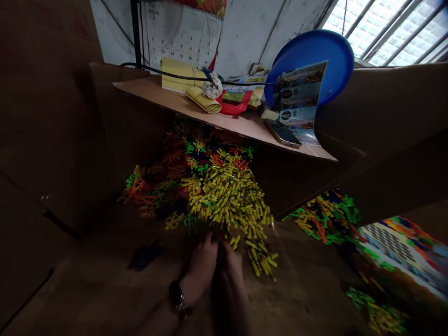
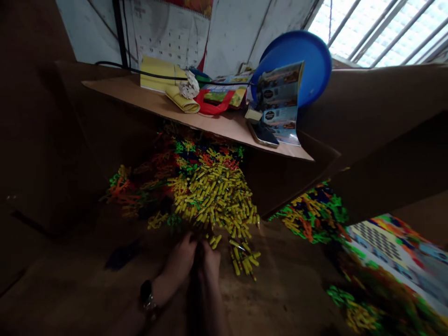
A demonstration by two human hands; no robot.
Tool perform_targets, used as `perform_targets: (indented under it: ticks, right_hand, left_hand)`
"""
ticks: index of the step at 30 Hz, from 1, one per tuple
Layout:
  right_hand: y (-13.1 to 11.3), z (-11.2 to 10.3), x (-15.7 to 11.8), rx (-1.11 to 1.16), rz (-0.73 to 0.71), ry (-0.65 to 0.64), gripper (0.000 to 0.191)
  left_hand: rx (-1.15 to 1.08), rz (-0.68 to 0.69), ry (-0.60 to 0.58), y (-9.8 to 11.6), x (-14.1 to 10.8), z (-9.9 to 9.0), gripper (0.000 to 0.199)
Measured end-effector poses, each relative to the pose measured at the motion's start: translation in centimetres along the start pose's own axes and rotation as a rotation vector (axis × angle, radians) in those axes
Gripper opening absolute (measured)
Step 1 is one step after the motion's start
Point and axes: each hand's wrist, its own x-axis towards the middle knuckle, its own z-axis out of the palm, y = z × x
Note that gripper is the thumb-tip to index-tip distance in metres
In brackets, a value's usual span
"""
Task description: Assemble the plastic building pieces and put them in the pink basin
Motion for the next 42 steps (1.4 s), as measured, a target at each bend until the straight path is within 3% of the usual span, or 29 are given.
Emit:
perform_targets:
  ticks: [2,5,9,12,16,22,28,31,35,36,39,42]
  right_hand:
    - [0.1,-0.7,0.3,-0.002,-0.038,0.043,0.033]
    - [-0.3,-1.9,0.6,-0.025,-0.162,0.086,0.047]
    - [0.9,-2.8,-0.5,-0.104,-0.277,-0.056,0.051]
    - [2.9,-3.5,-1.4,-0.228,-0.391,-0.197,0.055]
    - [3.7,-4.7,-1.4,-0.361,-0.410,-0.158,0.067]
    - [1.9,-6.0,-1.8,-0.377,-0.430,-0.232,0.059]
    - [3.4,-7.1,-3.1,-0.515,-0.526,-0.382,0.054]
    - [3.1,-6.7,-3.7,-0.446,-0.436,-0.416,0.044]
    - [1.0,-4.9,-5.6,-0.317,-0.316,-0.337,0.036]
    - [0.4,-4.3,-6.2,-0.300,-0.290,-0.340,0.035]
    - [-1.2,-2.4,-7.9,-0.269,-0.237,-0.410,0.031]
    - [-2.3,-0.7,-9.0,-0.264,-0.196,-0.479,0.028]
  left_hand:
    - [0.035,0.023,-0.015,-0.3,0.0,-0.5,0.049]
    - [-0.089,0.028,0.033,-1.2,0.3,-1.1,0.057]
    - [-0.416,0.120,-0.066,-1.8,0.6,-1.0,0.063]
    - [-0.614,0.061,-0.150,-1.6,0.4,-0.3,0.069]
    - [-0.782,-0.015,-0.230,-1.0,-0.7,0.3,0.071]
    - [-0.593,0.150,-0.214,-0.3,-3.8,-0.6,0.073]
    - [-0.448,0.226,-0.298,-1.4,-5.9,-1.2,0.065]
    - [-0.220,0.191,-0.180,-2.8,-6.2,-3.7,0.051]
    - [0.379,-0.165,0.311,-7.2,-6.8,-8.1,0.042]
    - [0.484,-0.226,0.372,-8.6,-7.0,-8.8,0.043]
    - [0.462,-0.226,0.304,-12.1,-7.6,-9.5,0.034]
    - [0.085,-0.130,0.244,-13.1,-8.1,-8.9,0.021]
